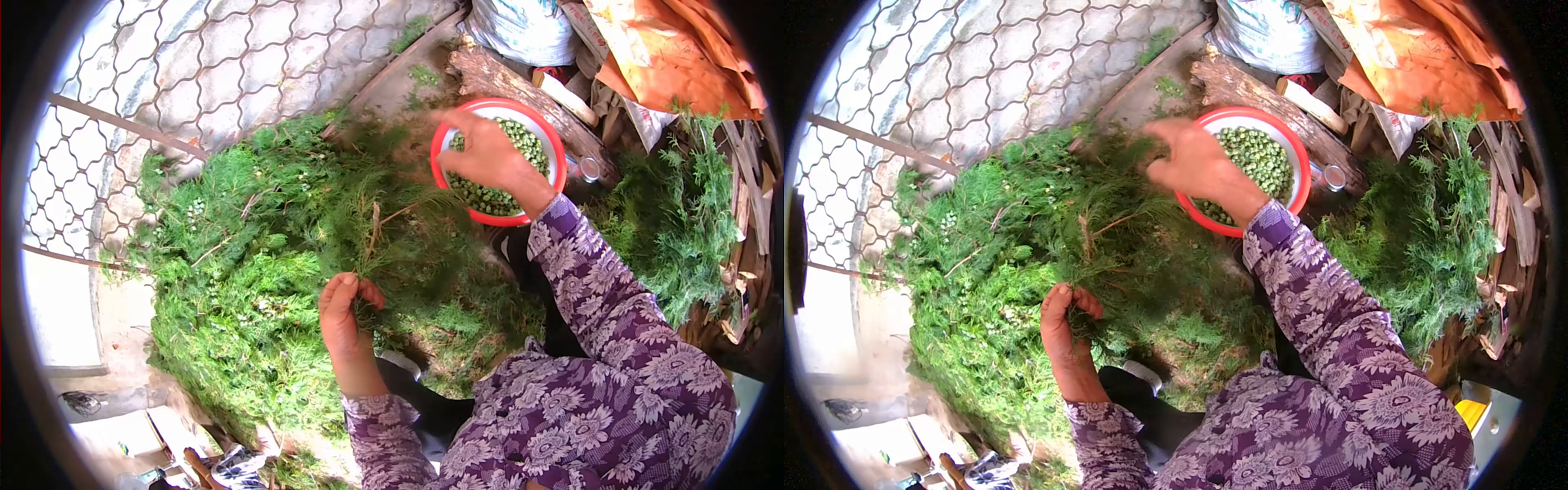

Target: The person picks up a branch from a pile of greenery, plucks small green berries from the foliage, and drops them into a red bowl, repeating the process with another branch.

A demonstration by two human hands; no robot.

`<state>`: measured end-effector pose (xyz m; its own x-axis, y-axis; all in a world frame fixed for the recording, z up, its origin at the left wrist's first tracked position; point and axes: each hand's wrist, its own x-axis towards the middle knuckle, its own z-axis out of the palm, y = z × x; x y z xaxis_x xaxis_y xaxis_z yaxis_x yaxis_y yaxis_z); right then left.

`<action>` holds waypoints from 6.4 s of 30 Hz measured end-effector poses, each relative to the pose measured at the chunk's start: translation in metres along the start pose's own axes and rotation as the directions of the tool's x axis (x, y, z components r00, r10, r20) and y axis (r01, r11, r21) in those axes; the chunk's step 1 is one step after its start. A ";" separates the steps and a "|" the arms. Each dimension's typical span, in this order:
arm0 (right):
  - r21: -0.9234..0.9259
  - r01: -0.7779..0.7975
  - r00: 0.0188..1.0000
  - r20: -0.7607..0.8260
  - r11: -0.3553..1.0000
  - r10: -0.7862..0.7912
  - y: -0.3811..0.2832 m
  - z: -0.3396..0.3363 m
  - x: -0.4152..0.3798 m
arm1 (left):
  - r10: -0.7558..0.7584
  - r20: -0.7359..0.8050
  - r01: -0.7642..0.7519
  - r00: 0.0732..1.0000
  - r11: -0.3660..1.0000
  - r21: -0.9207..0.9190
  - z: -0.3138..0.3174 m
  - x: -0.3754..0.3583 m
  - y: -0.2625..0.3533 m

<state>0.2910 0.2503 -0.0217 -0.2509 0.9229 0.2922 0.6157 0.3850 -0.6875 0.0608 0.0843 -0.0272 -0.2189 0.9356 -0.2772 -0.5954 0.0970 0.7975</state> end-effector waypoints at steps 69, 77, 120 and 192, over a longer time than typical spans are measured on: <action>0.205 0.365 0.833 0.364 0.908 -0.417 -0.052 0.075 -0.044 | -0.055 -0.268 0.042 0.962 0.998 -0.054 -0.019 0.015 -0.027; 0.236 0.351 0.791 0.444 0.906 -0.422 -0.060 0.073 -0.052 | -0.101 -0.129 0.088 0.987 0.991 -0.102 -0.003 0.007 -0.022; 0.283 0.462 0.743 0.393 0.840 -0.542 -0.064 0.070 -0.057 | -0.131 -0.199 0.125 0.971 0.991 -0.045 -0.024 0.021 -0.044; 0.518 0.083 0.788 0.489 0.851 -0.375 -0.057 0.049 -0.041 | 0.077 -0.320 -0.082 0.944 0.997 -0.002 -0.017 0.020 -0.033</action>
<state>0.2301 0.1907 -0.0269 -0.7937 0.5861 0.1626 0.1163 0.4087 -0.9052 0.0631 0.0941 -0.0686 -0.5003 0.7821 -0.3715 -0.5768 0.0190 0.8167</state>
